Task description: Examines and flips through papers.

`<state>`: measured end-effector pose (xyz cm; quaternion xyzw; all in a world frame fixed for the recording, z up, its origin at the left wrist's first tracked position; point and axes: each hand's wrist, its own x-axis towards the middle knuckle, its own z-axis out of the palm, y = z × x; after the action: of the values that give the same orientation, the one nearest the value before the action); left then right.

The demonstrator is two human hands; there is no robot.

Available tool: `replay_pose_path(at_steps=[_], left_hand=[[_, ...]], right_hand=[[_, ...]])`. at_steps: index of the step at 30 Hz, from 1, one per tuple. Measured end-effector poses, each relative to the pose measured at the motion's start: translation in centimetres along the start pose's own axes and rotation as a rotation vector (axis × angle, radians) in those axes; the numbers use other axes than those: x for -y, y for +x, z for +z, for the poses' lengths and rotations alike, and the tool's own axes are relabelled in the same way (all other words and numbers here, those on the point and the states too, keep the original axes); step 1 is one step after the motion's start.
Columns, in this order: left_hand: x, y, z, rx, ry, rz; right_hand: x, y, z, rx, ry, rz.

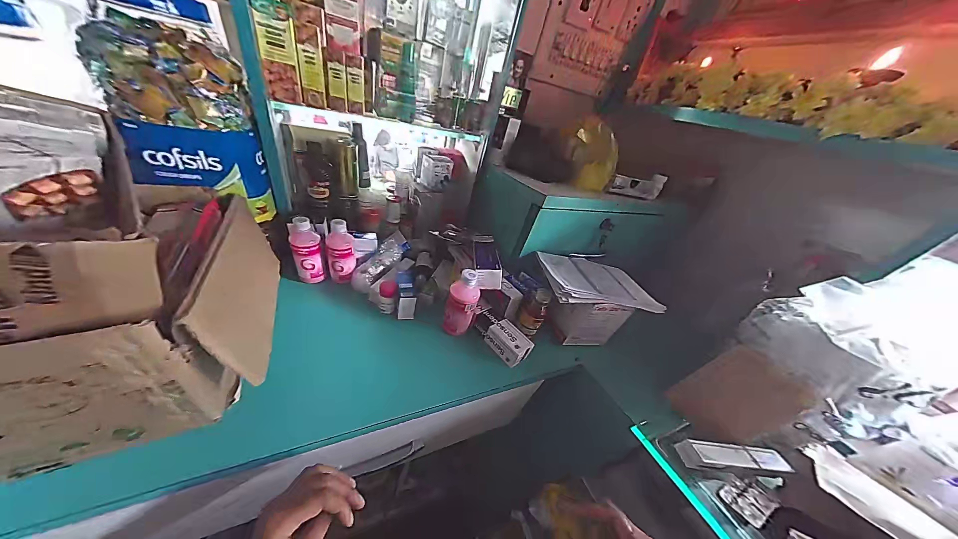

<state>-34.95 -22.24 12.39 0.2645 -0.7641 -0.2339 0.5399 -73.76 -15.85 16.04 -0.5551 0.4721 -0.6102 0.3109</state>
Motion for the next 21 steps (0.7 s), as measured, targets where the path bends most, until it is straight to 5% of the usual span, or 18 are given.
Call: replay_pose_path(at_steps=[6,13,21], left_hand=[[2.5,2.6,-0.3,-0.074,0.089,0.109],[4.9,6.8,0.3,0.067,0.185,0.378],[4.0,6.5,1.4,0.004,0.271,0.214]], right_hand=[[-0.3,9.9,1.4,-0.019,-0.095,-0.116],[-0.6,23.8,4.6,-0.415,-0.027,0.107],[-1.2,29.1,6.1,-0.782,0.139,0.033]])
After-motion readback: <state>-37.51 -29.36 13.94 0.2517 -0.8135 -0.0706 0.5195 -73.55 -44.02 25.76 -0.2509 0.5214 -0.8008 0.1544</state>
